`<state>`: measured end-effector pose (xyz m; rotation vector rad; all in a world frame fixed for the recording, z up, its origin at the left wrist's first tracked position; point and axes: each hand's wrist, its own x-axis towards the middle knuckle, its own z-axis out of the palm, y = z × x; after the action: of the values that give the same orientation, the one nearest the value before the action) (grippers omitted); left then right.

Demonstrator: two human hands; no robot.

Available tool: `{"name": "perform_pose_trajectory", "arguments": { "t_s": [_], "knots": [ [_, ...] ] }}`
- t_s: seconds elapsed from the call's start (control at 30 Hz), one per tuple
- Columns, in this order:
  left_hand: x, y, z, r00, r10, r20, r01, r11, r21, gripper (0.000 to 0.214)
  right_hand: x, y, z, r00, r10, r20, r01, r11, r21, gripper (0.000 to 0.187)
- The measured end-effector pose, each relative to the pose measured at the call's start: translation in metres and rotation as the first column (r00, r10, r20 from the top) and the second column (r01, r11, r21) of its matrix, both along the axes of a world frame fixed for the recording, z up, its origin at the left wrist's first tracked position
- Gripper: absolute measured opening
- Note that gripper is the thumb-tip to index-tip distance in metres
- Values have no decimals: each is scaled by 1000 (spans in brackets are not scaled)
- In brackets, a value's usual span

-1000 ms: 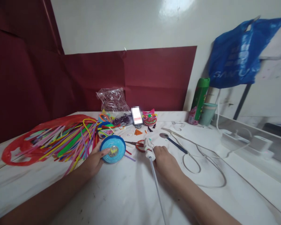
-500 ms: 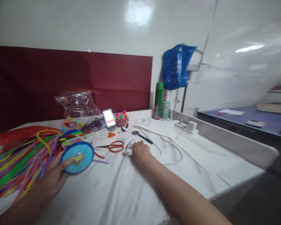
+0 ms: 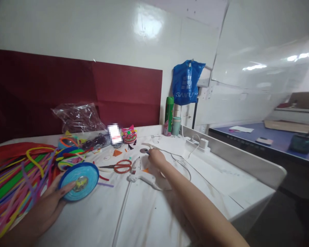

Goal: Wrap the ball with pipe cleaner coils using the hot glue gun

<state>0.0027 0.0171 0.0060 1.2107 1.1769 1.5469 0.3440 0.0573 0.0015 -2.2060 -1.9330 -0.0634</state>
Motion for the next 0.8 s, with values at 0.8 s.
{"name": "perform_pose_trajectory", "arguments": {
  "t_s": [0.8],
  "knots": [
    [1, -9, -19, 966, -72, -246, 74, 997, -2, 84, -117, -83, -5, 583, 693, -425, -562, 721, 404, 18]
  ]
}}
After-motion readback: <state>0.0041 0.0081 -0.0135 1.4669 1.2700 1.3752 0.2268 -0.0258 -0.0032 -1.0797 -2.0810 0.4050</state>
